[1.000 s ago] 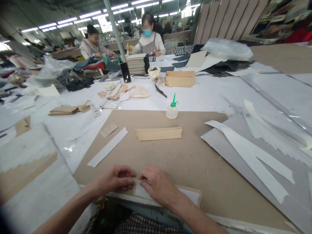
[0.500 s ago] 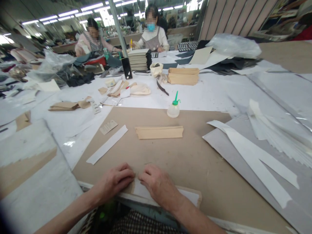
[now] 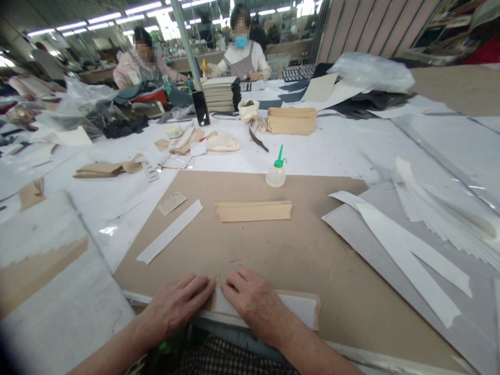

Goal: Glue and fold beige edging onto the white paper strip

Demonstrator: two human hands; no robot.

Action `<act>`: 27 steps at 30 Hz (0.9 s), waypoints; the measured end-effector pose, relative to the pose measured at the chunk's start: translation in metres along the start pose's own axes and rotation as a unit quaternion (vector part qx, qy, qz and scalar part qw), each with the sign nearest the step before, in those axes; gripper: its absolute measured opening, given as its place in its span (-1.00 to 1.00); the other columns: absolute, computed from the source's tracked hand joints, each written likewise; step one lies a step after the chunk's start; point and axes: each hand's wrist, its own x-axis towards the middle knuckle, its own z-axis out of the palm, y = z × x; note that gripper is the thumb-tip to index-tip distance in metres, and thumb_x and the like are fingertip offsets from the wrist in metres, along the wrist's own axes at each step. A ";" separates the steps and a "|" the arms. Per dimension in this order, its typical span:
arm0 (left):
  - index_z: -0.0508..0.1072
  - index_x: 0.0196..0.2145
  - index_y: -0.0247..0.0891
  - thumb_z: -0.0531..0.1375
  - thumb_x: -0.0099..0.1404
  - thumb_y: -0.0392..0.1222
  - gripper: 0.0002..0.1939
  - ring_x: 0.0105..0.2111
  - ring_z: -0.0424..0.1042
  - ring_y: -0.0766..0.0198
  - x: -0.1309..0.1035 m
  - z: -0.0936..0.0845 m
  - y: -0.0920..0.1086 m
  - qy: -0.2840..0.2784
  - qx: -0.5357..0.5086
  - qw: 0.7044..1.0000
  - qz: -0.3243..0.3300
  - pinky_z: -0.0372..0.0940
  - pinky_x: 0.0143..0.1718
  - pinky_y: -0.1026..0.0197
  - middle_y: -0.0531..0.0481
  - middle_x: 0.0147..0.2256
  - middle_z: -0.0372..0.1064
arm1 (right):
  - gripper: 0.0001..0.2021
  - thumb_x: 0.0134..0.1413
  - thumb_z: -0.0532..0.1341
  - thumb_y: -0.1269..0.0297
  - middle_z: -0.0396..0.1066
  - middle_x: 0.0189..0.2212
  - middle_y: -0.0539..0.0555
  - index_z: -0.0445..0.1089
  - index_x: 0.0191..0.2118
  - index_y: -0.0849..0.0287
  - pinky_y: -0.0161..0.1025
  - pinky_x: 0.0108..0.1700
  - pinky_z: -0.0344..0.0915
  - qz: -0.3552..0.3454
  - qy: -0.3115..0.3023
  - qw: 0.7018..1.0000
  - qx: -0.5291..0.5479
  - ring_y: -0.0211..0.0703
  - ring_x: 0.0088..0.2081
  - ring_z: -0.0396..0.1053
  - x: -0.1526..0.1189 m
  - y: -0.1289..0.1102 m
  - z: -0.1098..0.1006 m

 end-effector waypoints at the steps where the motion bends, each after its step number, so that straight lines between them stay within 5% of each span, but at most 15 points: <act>1: 0.34 0.11 -0.36 0.15 0.39 -0.27 -0.64 -0.23 0.42 0.09 -0.001 0.000 0.002 0.003 0.009 1.000 0.007 0.43 -0.37 0.14 -0.15 -0.10 0.43 | -0.85 0.35 0.18 0.43 0.36 -0.23 0.15 0.42 -0.05 0.35 -0.15 -0.13 0.34 -0.005 -0.002 1.000 -0.005 -0.03 -0.18 0.26 0.000 0.000 0.000; 8: 0.31 0.17 -0.48 0.17 0.33 -0.33 -0.54 -0.20 0.37 0.05 -0.008 0.012 0.013 0.052 0.023 0.998 0.006 0.44 -0.22 0.04 -0.24 -0.03 0.42 | -0.80 0.40 0.11 0.39 0.35 -0.23 0.16 0.41 -0.01 0.36 -0.12 -0.12 0.33 -0.007 -0.009 1.000 -0.008 -0.02 -0.20 0.26 0.000 -0.003 0.000; 12: 0.33 0.16 -0.37 0.10 0.36 -0.37 -0.58 -0.20 0.37 0.07 -0.009 0.021 0.012 0.110 -0.074 0.990 -0.041 0.43 -0.21 0.03 -0.20 -0.07 0.42 | -0.75 0.43 0.06 0.36 0.35 -0.22 0.16 0.40 0.03 0.37 -0.10 -0.10 0.33 -0.001 0.004 1.000 -0.013 -0.01 -0.19 0.25 -0.001 -0.006 0.003; 16: 0.40 0.06 -0.21 0.04 0.42 -0.37 -0.69 -0.11 0.39 0.21 -0.007 0.020 0.010 0.189 -0.285 0.929 -0.139 0.39 -0.08 0.16 -0.10 -0.09 0.37 | -0.77 0.41 0.11 0.35 0.36 -0.22 0.15 0.41 0.03 0.35 -0.10 -0.12 0.33 0.009 0.004 1.000 -0.014 -0.01 -0.19 0.25 -0.001 -0.008 0.003; 20: 0.43 -0.02 -0.17 0.12 0.43 -0.27 -0.80 -0.07 0.40 0.25 -0.001 0.014 0.013 0.182 -0.380 0.886 -0.192 0.37 -0.03 0.21 -0.06 -0.07 0.37 | -0.80 0.38 0.16 0.36 0.37 -0.21 0.14 0.42 0.01 0.32 -0.11 -0.11 0.33 0.015 -0.002 1.000 -0.006 -0.02 -0.19 0.26 -0.001 -0.008 0.001; 27: 0.48 -0.13 -0.20 0.06 0.47 -0.24 -0.81 -0.13 0.38 0.19 0.010 0.010 0.019 0.171 -0.297 0.924 -0.167 0.37 -0.08 0.13 -0.08 -0.16 0.38 | -0.77 0.41 0.09 0.38 0.38 -0.16 0.19 0.38 0.06 0.33 -0.09 -0.04 0.35 0.037 0.030 0.999 0.013 0.01 -0.13 0.29 -0.007 -0.006 0.010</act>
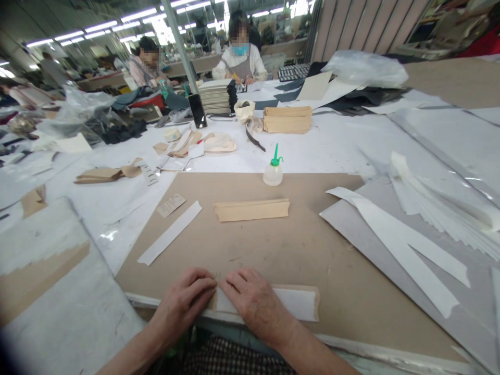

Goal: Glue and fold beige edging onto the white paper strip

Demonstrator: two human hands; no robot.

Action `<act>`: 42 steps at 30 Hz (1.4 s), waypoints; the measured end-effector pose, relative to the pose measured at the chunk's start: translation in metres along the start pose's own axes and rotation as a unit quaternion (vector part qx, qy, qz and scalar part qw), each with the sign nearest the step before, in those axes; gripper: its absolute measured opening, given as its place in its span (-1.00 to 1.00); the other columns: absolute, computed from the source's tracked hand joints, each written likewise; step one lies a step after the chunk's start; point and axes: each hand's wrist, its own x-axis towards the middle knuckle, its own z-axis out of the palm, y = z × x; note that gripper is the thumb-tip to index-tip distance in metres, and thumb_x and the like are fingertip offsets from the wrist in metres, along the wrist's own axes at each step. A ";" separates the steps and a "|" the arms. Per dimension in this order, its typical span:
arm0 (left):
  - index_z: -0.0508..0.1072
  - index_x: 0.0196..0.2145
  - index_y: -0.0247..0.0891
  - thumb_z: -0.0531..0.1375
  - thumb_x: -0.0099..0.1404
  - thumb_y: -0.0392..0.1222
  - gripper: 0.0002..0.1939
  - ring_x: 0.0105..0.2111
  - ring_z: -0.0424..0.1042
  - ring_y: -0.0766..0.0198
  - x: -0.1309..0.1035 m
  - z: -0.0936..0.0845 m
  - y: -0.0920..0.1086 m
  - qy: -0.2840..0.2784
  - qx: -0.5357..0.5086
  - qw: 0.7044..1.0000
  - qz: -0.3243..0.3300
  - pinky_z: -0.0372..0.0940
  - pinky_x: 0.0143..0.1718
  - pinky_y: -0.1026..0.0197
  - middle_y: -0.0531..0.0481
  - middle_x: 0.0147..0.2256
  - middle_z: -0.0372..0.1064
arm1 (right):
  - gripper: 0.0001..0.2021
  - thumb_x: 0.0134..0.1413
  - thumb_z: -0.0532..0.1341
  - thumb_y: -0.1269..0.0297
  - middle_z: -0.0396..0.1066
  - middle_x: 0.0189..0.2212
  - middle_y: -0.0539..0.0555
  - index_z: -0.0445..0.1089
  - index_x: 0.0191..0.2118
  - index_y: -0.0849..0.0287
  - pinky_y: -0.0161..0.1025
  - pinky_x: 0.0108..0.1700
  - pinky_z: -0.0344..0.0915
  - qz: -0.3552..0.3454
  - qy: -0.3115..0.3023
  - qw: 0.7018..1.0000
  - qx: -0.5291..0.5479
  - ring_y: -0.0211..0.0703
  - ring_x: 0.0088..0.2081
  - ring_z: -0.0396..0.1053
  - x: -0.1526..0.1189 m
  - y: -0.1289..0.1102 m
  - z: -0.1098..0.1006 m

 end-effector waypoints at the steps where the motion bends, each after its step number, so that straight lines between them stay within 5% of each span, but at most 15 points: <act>1: 0.48 -0.12 -0.20 0.05 0.47 -0.24 -0.80 -0.14 0.38 0.19 0.000 0.000 0.000 -0.001 0.015 1.000 0.008 0.37 -0.09 0.13 -0.08 -0.16 0.38 | -0.77 0.41 0.09 0.40 0.38 -0.15 0.19 0.38 0.06 0.33 -0.08 -0.03 0.35 0.005 0.005 1.000 0.002 0.01 -0.12 0.29 -0.001 0.000 0.001; 9: 0.40 0.01 -0.28 0.11 0.41 -0.29 -0.76 -0.18 0.33 0.04 -0.010 0.001 -0.001 -0.068 0.172 0.977 0.106 0.40 -0.16 -0.03 -0.16 -0.08 0.41 | -0.80 0.41 0.10 0.40 0.38 -0.17 0.19 0.41 0.01 0.32 -0.09 -0.05 0.36 -0.001 0.014 1.000 0.000 -0.01 -0.14 0.29 -0.002 0.001 0.001; 16: 0.40 -0.14 -0.22 0.08 0.44 -0.33 -0.87 -0.10 0.37 0.23 0.000 0.005 0.010 0.003 -0.053 0.999 -0.004 0.37 -0.05 0.19 -0.08 -0.09 0.35 | -0.82 0.38 0.15 0.37 0.38 -0.21 0.16 0.42 -0.01 0.31 -0.12 -0.08 0.37 0.003 -0.002 1.000 -0.012 -0.02 -0.15 0.30 0.002 -0.004 -0.002; 22: 0.44 -0.23 -0.24 0.10 0.43 -0.34 -0.87 -0.16 0.33 0.13 0.006 0.013 0.012 0.042 0.065 0.994 0.070 0.34 -0.13 0.04 -0.08 -0.18 0.41 | -0.83 0.39 0.11 0.43 0.39 -0.20 0.17 0.43 -0.05 0.30 -0.14 -0.09 0.37 0.003 0.010 1.000 -0.014 -0.04 -0.15 0.32 -0.006 0.006 -0.006; 34: 0.40 0.02 -0.21 0.16 0.36 -0.39 -0.71 -0.13 0.35 0.13 0.012 0.008 0.028 -0.132 0.144 0.978 0.077 0.41 -0.12 0.10 -0.06 -0.11 0.40 | -0.79 0.40 0.06 0.44 0.39 -0.21 0.16 0.42 -0.02 0.25 -0.18 -0.14 0.37 -0.003 0.003 1.000 0.010 -0.07 -0.17 0.32 -0.045 0.034 -0.029; 38: 0.41 -0.01 -0.23 0.16 0.37 -0.36 -0.76 -0.16 0.36 0.11 0.011 0.014 0.035 -0.137 0.209 0.964 0.086 0.43 -0.14 0.08 -0.06 -0.14 0.42 | -0.84 0.37 0.13 0.44 0.39 -0.20 0.15 0.42 -0.02 0.27 -0.17 -0.09 0.37 -0.005 -0.026 1.000 -0.003 -0.07 -0.16 0.32 -0.045 0.031 -0.036; 42: 0.38 0.03 -0.23 0.09 0.42 -0.34 -0.75 -0.12 0.36 0.11 0.015 0.028 0.044 -0.083 0.191 0.974 0.088 0.43 -0.15 0.12 -0.08 -0.10 0.41 | -0.82 0.39 0.13 0.42 0.40 -0.18 0.16 0.40 0.01 0.30 -0.15 -0.05 0.36 -0.008 -0.037 0.999 -0.013 -0.05 -0.14 0.30 -0.043 0.027 -0.041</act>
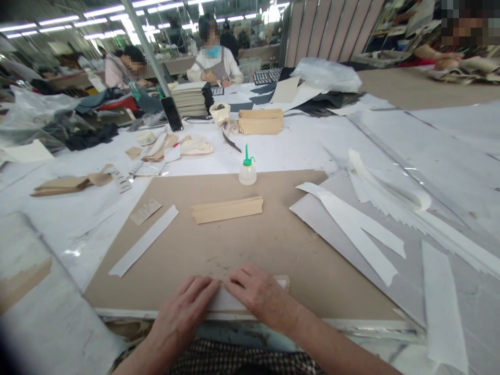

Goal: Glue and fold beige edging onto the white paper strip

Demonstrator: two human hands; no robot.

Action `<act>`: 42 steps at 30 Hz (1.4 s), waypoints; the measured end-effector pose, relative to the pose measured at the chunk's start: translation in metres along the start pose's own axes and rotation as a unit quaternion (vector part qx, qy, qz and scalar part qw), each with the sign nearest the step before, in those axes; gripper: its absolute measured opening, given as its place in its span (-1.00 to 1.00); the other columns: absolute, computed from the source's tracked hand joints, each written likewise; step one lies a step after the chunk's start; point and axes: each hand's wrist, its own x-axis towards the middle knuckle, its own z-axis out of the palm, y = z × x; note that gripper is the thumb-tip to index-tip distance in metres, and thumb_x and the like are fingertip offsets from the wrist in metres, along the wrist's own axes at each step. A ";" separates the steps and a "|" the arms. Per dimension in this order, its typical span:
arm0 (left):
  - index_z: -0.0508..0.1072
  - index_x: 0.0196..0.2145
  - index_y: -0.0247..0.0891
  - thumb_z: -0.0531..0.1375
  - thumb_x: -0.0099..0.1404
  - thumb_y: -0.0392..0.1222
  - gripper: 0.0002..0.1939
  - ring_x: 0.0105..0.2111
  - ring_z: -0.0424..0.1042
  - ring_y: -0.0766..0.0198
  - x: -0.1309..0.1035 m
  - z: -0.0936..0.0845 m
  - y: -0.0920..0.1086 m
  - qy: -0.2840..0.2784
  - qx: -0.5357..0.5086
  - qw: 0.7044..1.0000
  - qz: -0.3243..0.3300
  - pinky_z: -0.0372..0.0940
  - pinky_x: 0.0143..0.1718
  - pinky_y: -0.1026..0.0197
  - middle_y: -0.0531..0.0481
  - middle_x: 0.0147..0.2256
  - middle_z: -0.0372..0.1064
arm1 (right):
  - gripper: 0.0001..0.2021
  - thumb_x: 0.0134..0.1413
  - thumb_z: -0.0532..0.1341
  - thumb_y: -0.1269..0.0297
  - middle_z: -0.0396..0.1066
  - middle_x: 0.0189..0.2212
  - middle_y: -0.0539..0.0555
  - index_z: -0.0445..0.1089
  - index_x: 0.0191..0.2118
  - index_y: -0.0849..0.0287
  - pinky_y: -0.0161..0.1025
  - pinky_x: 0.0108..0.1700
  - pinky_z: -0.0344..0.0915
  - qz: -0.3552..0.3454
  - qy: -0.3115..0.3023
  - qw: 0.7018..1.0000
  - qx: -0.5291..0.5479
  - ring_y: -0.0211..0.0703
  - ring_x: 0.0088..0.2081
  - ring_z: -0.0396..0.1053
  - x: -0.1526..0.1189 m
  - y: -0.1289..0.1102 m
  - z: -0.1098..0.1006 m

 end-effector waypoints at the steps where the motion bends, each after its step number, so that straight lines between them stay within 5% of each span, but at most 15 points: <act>1: 0.38 0.04 -0.24 0.08 0.43 -0.32 -0.75 -0.12 0.36 0.10 0.002 0.003 0.003 0.017 -0.005 1.000 0.002 0.43 -0.14 0.10 -0.09 -0.11 0.41 | -0.81 0.39 0.13 0.42 0.40 -0.18 0.16 0.40 0.02 0.30 -0.16 -0.04 0.36 0.002 -0.001 1.000 0.000 -0.05 -0.13 0.30 -0.001 0.000 -0.001; 8: 0.43 -0.16 -0.22 0.08 0.44 -0.32 -0.86 -0.16 0.35 0.11 0.010 0.011 0.012 0.031 -0.049 0.998 0.000 0.41 -0.18 0.09 -0.07 -0.17 0.39 | -0.84 0.33 0.18 0.47 0.39 -0.18 0.14 0.43 -0.02 0.29 -0.17 -0.08 0.34 0.017 -0.004 1.000 -0.003 -0.06 -0.15 0.29 -0.023 0.011 -0.008; 13: 0.38 0.04 -0.23 0.11 0.37 -0.40 -0.69 -0.13 0.35 0.08 0.022 0.011 0.023 0.026 -0.082 0.996 0.006 0.43 -0.16 0.06 -0.10 -0.09 0.39 | -0.79 0.31 0.22 0.47 0.38 -0.18 0.13 0.42 0.02 0.29 -0.17 -0.08 0.32 0.021 -0.005 1.000 -0.010 -0.06 -0.15 0.28 -0.031 0.014 -0.016; 20: 0.43 -0.20 -0.23 0.16 0.36 -0.39 -0.88 -0.16 0.36 0.09 0.023 0.015 0.029 0.013 -0.047 0.999 0.017 0.43 -0.21 0.09 -0.06 -0.16 0.41 | -0.89 0.34 0.21 0.45 0.40 -0.18 0.11 0.44 -0.06 0.24 -0.20 -0.07 0.26 0.045 0.000 0.999 -0.029 -0.10 -0.16 0.28 -0.053 0.020 -0.028; 29: 0.43 -0.08 -0.25 0.09 0.44 -0.30 -0.84 -0.21 0.34 0.12 0.051 0.029 0.057 0.102 -0.076 0.990 0.063 0.42 -0.21 0.09 -0.08 -0.21 0.38 | -0.87 0.31 0.28 0.37 0.42 -0.16 0.07 0.44 -0.05 0.17 -0.15 -0.01 0.21 0.097 0.014 0.993 -0.065 -0.08 -0.11 0.28 -0.069 0.018 -0.031; 35: 0.42 -0.25 -0.25 0.07 0.45 -0.32 -0.85 -0.23 0.34 0.15 0.056 0.025 0.062 0.111 -0.120 0.985 0.058 0.40 -0.22 0.12 -0.06 -0.23 0.38 | -0.93 0.28 0.30 0.39 0.43 -0.22 0.04 0.46 -0.14 0.14 -0.11 0.05 0.18 0.139 0.055 0.986 -0.068 -0.10 -0.12 0.29 -0.083 0.018 -0.034; 42: 0.44 -0.13 -0.23 0.07 0.45 -0.29 -0.85 -0.24 0.33 0.15 0.070 0.030 0.076 0.104 -0.115 0.985 0.077 0.41 -0.22 0.10 -0.07 -0.21 0.38 | -0.94 0.27 0.30 0.42 0.43 -0.21 0.04 0.46 -0.16 0.16 -0.10 0.05 0.18 0.148 0.082 0.983 -0.065 -0.11 -0.12 0.31 -0.087 0.013 -0.030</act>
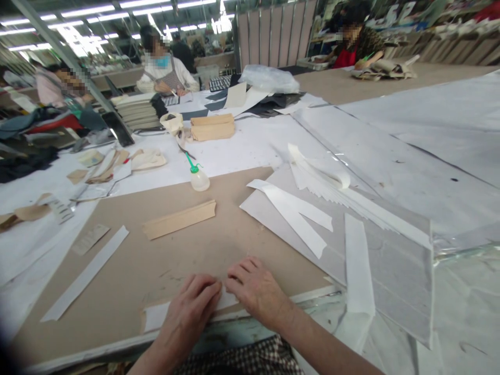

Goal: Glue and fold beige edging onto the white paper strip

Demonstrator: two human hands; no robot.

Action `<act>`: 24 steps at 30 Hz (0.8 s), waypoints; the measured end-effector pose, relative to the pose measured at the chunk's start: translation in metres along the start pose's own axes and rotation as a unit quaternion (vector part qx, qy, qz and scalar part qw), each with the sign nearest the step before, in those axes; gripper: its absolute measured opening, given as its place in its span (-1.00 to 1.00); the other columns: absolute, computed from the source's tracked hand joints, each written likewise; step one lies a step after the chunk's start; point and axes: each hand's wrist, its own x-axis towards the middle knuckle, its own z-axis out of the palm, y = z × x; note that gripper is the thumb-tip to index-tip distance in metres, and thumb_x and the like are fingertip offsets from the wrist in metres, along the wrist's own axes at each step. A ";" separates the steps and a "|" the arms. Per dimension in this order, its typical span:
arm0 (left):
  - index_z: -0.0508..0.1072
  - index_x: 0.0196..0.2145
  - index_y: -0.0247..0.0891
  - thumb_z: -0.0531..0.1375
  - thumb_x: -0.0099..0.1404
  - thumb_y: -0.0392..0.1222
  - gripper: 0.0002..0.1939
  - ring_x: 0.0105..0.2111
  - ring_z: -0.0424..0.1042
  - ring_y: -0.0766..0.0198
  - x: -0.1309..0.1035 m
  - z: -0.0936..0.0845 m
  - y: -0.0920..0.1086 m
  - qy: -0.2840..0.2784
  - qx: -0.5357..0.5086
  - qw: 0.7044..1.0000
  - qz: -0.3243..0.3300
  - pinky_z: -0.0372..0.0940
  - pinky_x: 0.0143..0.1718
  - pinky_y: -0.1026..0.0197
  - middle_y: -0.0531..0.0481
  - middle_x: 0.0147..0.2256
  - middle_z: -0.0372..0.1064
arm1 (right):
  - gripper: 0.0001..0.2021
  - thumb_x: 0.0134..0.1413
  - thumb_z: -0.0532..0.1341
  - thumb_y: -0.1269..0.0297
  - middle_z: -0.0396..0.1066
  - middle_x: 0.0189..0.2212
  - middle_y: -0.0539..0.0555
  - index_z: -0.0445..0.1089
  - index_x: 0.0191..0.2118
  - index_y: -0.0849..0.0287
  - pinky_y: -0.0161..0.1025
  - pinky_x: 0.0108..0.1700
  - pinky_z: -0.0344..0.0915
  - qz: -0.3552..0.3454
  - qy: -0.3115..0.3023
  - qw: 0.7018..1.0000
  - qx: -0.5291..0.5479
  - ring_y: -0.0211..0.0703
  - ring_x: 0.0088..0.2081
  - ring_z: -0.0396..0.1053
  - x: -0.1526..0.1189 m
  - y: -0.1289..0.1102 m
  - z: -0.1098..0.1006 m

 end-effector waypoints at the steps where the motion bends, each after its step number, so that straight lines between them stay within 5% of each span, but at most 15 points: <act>1: 0.44 -0.13 -0.23 0.07 0.45 -0.30 -0.85 -0.24 0.33 0.15 -0.002 0.000 -0.001 -0.008 0.002 1.000 0.006 0.41 -0.22 0.11 -0.07 -0.21 0.38 | -0.94 0.27 0.31 0.41 0.44 -0.19 0.04 0.45 -0.17 0.17 -0.10 0.06 0.18 0.003 0.000 1.000 0.003 -0.11 -0.12 0.31 -0.001 0.000 0.001; 5: 0.40 -0.28 -0.24 0.07 0.44 -0.32 -0.85 -0.24 0.35 0.17 -0.004 -0.002 -0.002 -0.021 -0.005 1.000 0.009 0.41 -0.21 0.12 -0.07 -0.23 0.38 | -0.94 0.28 0.29 0.43 0.44 -0.17 0.05 0.43 -0.16 0.17 -0.06 0.11 0.16 0.007 -0.005 1.000 0.011 -0.10 -0.10 0.31 -0.003 -0.002 0.004; 10: 0.39 -0.07 -0.25 0.12 0.43 -0.28 -0.85 -0.17 0.40 0.14 0.011 0.003 0.006 0.007 -0.038 0.999 -0.017 0.44 -0.15 0.09 -0.11 -0.15 0.40 | -0.75 0.25 0.20 0.53 0.44 -0.01 0.11 0.40 0.01 0.19 0.04 0.21 0.08 0.045 -0.005 0.999 0.024 0.03 0.11 0.22 -0.010 -0.010 -0.002; 13: 0.42 -0.13 -0.22 0.11 0.43 -0.29 -0.88 -0.19 0.42 0.16 0.015 0.007 0.008 0.002 -0.056 0.998 -0.016 0.44 -0.14 0.09 -0.08 -0.18 0.40 | -0.62 0.22 0.07 0.62 0.36 0.13 0.14 0.38 0.07 0.17 0.10 0.21 0.07 0.086 0.037 0.994 0.052 0.09 0.18 0.16 -0.021 -0.018 -0.009; 17: 0.43 -0.12 -0.19 0.13 0.41 -0.30 -0.88 -0.16 0.44 0.15 0.014 0.008 0.004 -0.006 -0.070 0.997 -0.024 0.44 -0.13 0.09 -0.07 -0.17 0.41 | -0.62 0.26 0.00 0.61 0.39 -0.01 0.16 0.40 0.05 0.18 -0.06 0.02 0.23 0.178 0.124 0.973 0.074 0.00 -0.04 0.27 -0.039 -0.035 -0.006; 24: 0.44 -0.04 -0.17 0.16 0.40 -0.26 -0.81 -0.15 0.46 0.18 0.032 0.007 0.003 -0.050 -0.088 0.994 -0.050 0.44 -0.13 0.13 -0.06 -0.13 0.44 | -0.61 0.18 0.05 0.62 0.43 -0.10 0.14 0.41 0.06 0.22 -0.05 0.00 0.17 0.218 0.138 0.966 0.002 0.03 -0.11 0.27 -0.047 -0.049 0.013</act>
